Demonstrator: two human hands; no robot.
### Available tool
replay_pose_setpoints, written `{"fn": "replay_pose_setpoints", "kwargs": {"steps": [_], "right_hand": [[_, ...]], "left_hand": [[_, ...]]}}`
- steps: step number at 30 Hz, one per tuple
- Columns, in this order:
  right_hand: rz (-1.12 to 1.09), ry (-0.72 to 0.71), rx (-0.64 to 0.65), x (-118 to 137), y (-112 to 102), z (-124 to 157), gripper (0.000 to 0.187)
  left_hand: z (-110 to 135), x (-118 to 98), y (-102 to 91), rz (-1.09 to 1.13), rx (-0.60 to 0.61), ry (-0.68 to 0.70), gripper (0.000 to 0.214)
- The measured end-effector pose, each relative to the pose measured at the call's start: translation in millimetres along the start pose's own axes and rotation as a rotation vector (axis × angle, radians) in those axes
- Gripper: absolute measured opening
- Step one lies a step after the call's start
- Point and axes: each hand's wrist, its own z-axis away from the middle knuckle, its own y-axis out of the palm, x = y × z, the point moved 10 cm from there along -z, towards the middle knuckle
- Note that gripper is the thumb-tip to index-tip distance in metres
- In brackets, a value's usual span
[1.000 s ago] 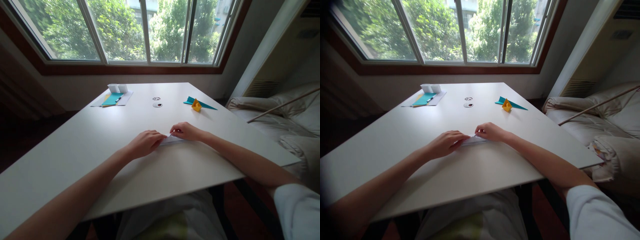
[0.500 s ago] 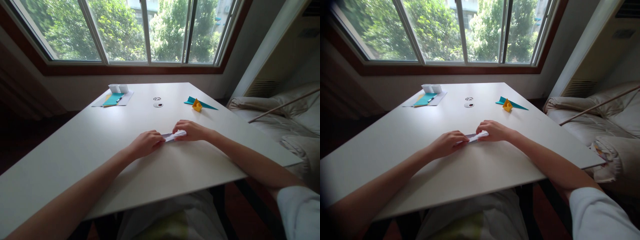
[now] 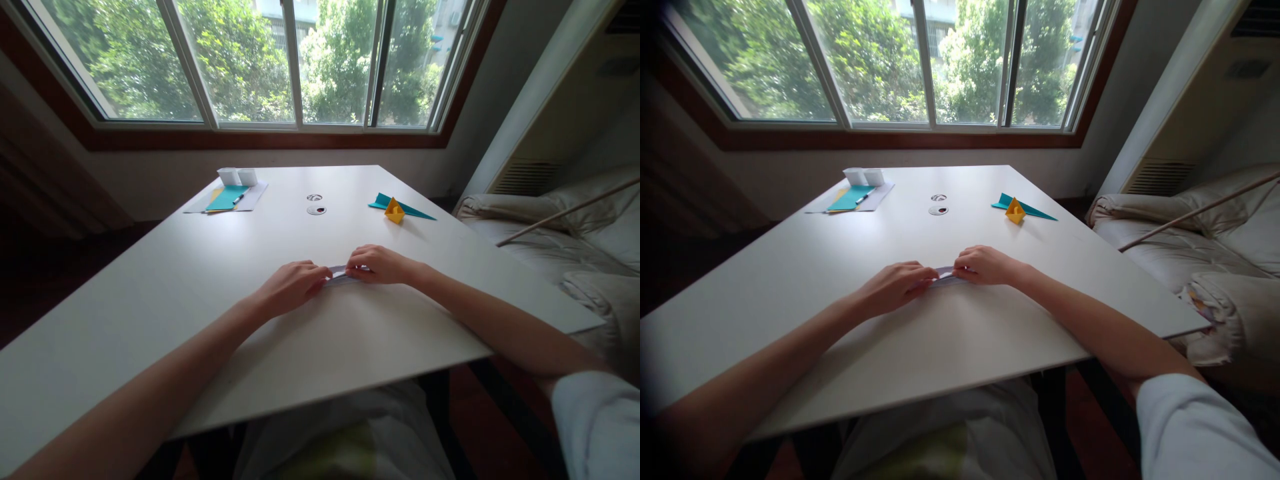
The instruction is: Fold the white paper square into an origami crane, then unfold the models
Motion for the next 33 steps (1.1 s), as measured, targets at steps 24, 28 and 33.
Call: {"fn": "replay_pose_setpoints", "kwargs": {"steps": [24, 28, 33], "right_hand": [[-0.064, 0.171, -0.086, -18, -1, 1, 0.021], [-0.022, 0.184, -0.142, -19, -4, 0, 0.02], [0.009, 0.071, -0.173, -3, -5, -4, 0.025]], "left_hand": [[8, -27, 5.9, -0.287, -0.02, -0.288, 0.024], [7, -31, 5.0, -0.28, -0.05, -0.262, 0.024], [10, -34, 9.8, -0.239, -0.025, -0.3, 0.023]]}}
